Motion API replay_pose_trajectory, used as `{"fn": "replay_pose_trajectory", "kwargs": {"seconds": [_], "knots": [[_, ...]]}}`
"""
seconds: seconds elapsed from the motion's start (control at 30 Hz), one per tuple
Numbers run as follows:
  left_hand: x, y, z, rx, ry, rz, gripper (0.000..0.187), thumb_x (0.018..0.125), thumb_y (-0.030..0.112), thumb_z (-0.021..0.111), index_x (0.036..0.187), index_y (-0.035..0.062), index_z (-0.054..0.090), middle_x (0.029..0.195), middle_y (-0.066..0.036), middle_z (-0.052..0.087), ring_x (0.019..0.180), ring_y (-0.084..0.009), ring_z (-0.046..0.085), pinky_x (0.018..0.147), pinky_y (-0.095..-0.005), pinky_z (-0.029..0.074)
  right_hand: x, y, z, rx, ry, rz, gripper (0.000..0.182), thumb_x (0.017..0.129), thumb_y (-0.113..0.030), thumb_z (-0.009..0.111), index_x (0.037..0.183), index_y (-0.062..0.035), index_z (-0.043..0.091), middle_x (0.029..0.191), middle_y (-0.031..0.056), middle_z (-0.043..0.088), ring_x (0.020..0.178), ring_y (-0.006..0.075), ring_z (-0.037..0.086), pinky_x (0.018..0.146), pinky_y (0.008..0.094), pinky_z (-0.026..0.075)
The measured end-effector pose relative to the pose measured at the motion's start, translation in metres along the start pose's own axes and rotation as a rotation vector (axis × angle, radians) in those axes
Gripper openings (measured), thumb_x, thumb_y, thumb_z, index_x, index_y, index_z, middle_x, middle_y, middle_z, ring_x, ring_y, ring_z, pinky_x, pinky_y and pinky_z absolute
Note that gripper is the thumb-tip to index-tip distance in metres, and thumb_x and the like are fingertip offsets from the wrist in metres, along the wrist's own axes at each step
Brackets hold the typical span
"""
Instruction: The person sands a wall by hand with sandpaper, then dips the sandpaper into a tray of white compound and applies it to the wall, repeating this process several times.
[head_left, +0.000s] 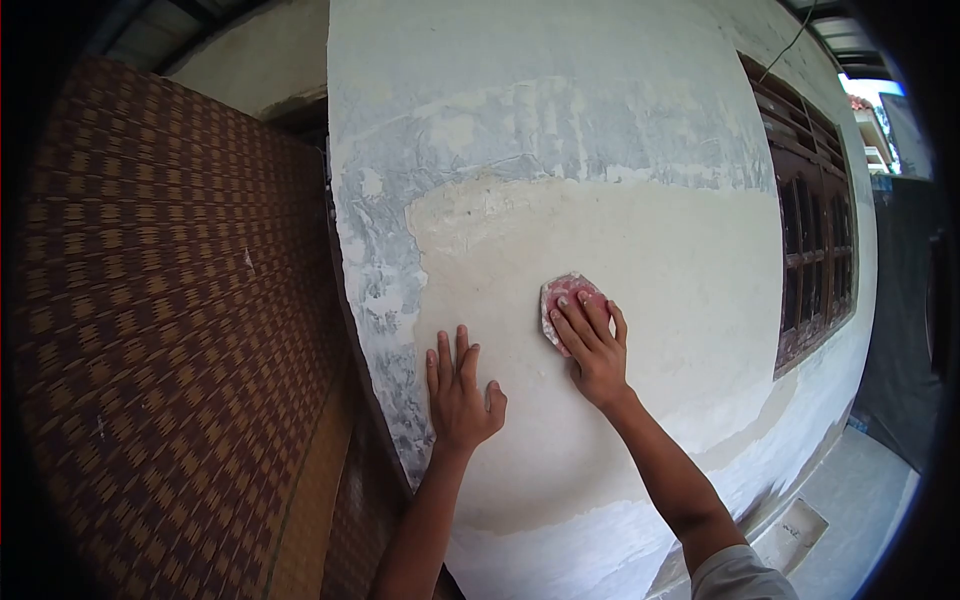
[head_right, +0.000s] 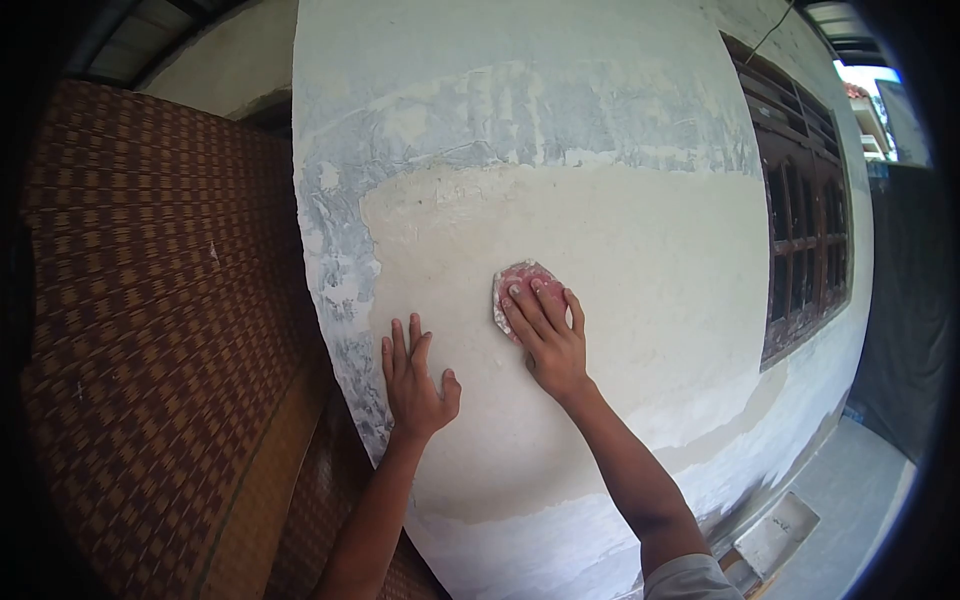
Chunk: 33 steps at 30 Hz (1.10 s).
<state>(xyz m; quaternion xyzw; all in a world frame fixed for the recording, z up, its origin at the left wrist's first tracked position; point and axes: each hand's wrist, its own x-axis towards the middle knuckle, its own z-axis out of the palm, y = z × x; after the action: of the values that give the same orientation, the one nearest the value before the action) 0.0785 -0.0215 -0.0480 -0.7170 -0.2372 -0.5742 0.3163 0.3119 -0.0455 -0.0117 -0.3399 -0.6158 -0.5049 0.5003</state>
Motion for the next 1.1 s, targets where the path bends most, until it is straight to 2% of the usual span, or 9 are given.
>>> {"fn": "replay_pose_trajectory", "kwargs": {"seconds": [0.1,0.2,0.3,0.47,0.57,0.6,0.67,0.83,1.1], "knots": [[-0.001,0.0,0.0,0.004,-0.008,-0.002,0.066,0.086,0.016,0.061,0.145,-0.001,0.039,0.162,-0.031,0.039,0.153,-0.0527,0.03,0.124,-0.0653,0.018,0.052,0.011,-0.006,-0.046,0.184,-0.02,0.061,0.081,0.008,0.065,0.138,-0.0136,0.067,0.148,0.0039,0.063,0.142,0.0255,0.054,0.121,0.0523,0.029],[0.0,0.0,-0.001,-0.004,-0.004,0.0,0.066,0.086,0.016,0.061,0.145,-0.0009,0.04,0.161,-0.031,0.04,0.152,-0.0528,0.031,0.124,-0.0652,0.018,0.108,0.02,0.004,-0.057,0.203,-0.037,0.063,0.08,0.007,0.065,0.139,-0.0146,0.066,0.149,0.0042,0.061,0.142,0.0267,0.053,0.121,0.0525,0.029],[0.0,-0.002,-0.001,-0.01,0.004,0.005,0.065,0.086,0.015,0.061,0.145,-0.0011,0.04,0.161,-0.031,0.041,0.152,-0.0528,0.031,0.124,-0.065,0.018,0.106,0.02,0.023,-0.005,0.111,-0.038,0.063,0.08,0.007,0.065,0.14,-0.0157,0.066,0.15,0.0035,0.061,0.144,0.0266,0.051,0.121,0.0528,0.028],[-0.001,0.001,-0.002,-0.008,0.003,0.01,0.064,0.087,0.015,0.06,0.145,-0.0013,0.04,0.161,-0.031,0.041,0.152,-0.0529,0.032,0.124,-0.0649,0.018,0.004,-0.013,0.011,0.035,0.007,0.051,0.062,0.081,0.004,0.067,0.14,-0.0159,0.066,0.149,0.0029,0.062,0.144,0.0261,0.051,0.122,0.0537,0.028],[0.003,0.0,0.0,0.001,0.015,0.008,0.064,0.086,0.015,0.06,0.145,-0.0014,0.04,0.161,-0.031,0.041,0.152,-0.0531,0.032,0.124,-0.065,0.018,-0.019,-0.013,0.001,0.025,0.008,0.01,0.062,0.081,0.004,0.067,0.14,-0.016,0.067,0.149,0.0027,0.062,0.143,0.0257,0.052,0.122,0.054,0.028],[0.001,0.0,0.0,0.003,0.011,0.003,0.064,0.086,0.015,0.06,0.145,-0.0014,0.04,0.161,-0.032,0.041,0.152,-0.0533,0.032,0.124,-0.0651,0.018,-0.006,-0.009,0.0,0.022,0.011,0.007,0.062,0.081,0.004,0.067,0.14,-0.016,0.067,0.149,0.0027,0.062,0.143,0.0257,0.052,0.122,0.054,0.028],[-0.002,0.0,-0.001,0.002,-0.006,-0.008,0.065,0.086,0.015,0.06,0.145,-0.0015,0.04,0.161,-0.032,0.041,0.151,-0.0534,0.032,0.124,-0.0653,0.018,0.043,0.0,-0.004,-0.029,0.182,0.012,0.063,0.081,0.007,0.065,0.141,-0.0161,0.066,0.149,0.0026,0.062,0.143,0.0251,0.052,0.121,0.0536,0.028],[-0.001,-0.002,0.0,-0.002,0.01,0.008,0.064,0.087,0.015,0.061,0.145,-0.0013,0.04,0.16,-0.032,0.041,0.151,-0.0537,0.033,0.124,-0.0654,0.02,0.119,0.033,0.016,-0.064,0.185,0.033,0.067,0.081,0.01,0.062,0.142,-0.0155,0.064,0.15,0.0027,0.061,0.143,0.0253,0.051,0.121,0.0518,0.029],[-0.001,0.001,-0.001,-0.001,0.008,-0.006,0.063,0.087,0.015,0.06,0.145,-0.0007,0.04,0.16,-0.031,0.042,0.151,-0.0531,0.033,0.124,-0.0649,0.02,-0.011,-0.003,0.002,-0.034,0.015,0.075,0.059,0.084,0.005,0.066,0.14,-0.0143,0.067,0.149,0.0035,0.062,0.144,0.0259,0.052,0.122,0.0538,0.027]]}}
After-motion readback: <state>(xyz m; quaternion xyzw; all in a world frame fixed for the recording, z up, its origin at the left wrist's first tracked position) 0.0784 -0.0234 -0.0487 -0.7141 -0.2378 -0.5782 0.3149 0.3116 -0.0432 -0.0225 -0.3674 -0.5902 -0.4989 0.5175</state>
